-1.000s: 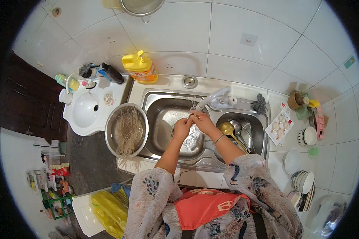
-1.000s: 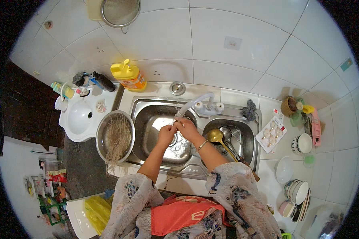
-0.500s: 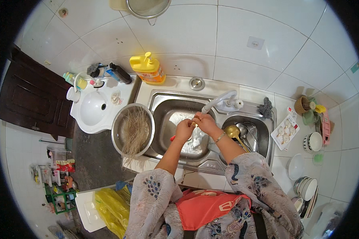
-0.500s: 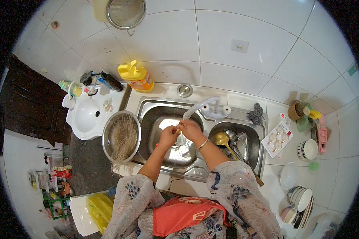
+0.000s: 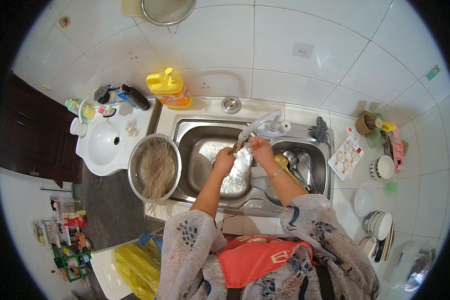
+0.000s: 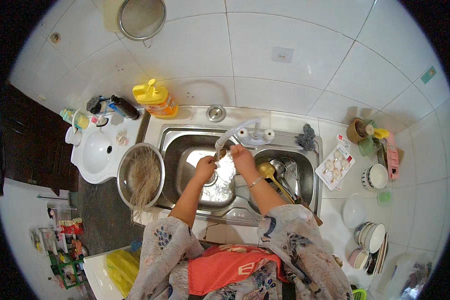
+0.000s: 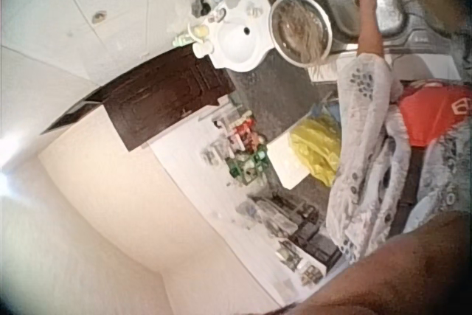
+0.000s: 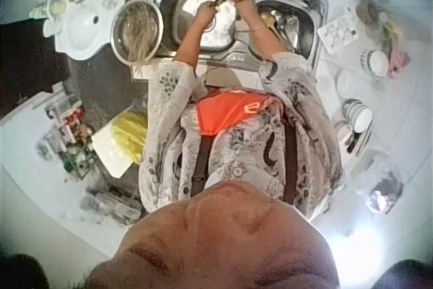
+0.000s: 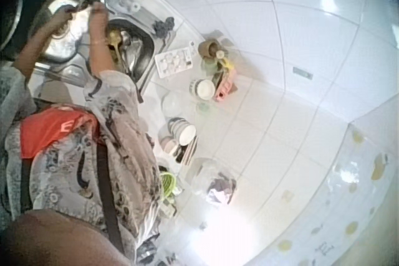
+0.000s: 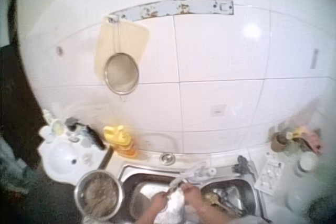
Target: The person scrubs the tiled wall above the sink with a steel wool pad and wipes it with a cloth. They then wash a ladle, chop garlic on a cutting board, and place a wok on the stove to begin cooking.
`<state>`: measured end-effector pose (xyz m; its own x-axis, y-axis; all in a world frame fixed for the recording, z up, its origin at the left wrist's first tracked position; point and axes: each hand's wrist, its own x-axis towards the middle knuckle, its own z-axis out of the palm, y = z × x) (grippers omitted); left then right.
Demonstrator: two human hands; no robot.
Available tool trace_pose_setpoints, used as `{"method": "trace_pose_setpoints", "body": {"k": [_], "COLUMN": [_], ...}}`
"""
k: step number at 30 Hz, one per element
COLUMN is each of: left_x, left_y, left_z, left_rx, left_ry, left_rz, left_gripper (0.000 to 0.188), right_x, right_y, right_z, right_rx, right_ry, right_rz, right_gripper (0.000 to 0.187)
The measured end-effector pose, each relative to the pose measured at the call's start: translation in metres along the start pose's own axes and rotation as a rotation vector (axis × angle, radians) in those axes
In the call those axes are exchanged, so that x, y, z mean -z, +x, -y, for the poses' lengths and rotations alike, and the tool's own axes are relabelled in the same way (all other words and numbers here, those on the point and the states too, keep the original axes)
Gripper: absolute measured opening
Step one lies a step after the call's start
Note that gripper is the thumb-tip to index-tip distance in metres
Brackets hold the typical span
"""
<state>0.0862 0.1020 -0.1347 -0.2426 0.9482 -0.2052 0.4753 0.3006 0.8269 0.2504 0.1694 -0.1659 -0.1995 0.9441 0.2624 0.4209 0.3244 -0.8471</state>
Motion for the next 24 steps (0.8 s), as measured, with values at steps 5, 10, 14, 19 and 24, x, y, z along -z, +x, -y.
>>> {"method": "trace_pose_setpoints", "body": {"k": [5,10,14,19,24], "left_x": [0.007,0.005,0.009,0.020,0.023], "left_y": [0.004,0.001,-0.007,-0.019,-0.024], "left_z": [0.016,0.014,0.003,-0.012,-0.013], "left_rx": [0.129,0.063,0.009,0.143,0.333], "left_ry": [-0.089,-0.276,-0.332,-0.475,-0.774], "left_rz": [0.066,0.020,-0.050,-0.045,-0.070], "left_gripper": [0.020,0.013,0.013,0.015,0.010], "right_x": [0.083,0.112,0.112,0.116,0.102], "right_y": [0.026,0.044,0.057,0.054,-0.020], "right_z": [0.013,-0.018,-0.018,-0.002,0.028], "right_rx": [-0.034,0.023,-0.048,-0.231,0.121], "right_ry": [-0.291,-0.553,-0.660,-0.611,-0.498], "right_rz": [-0.259,0.045,0.082,0.102,-0.111], "right_gripper": [0.020,0.031,0.032,0.037,0.035]}}
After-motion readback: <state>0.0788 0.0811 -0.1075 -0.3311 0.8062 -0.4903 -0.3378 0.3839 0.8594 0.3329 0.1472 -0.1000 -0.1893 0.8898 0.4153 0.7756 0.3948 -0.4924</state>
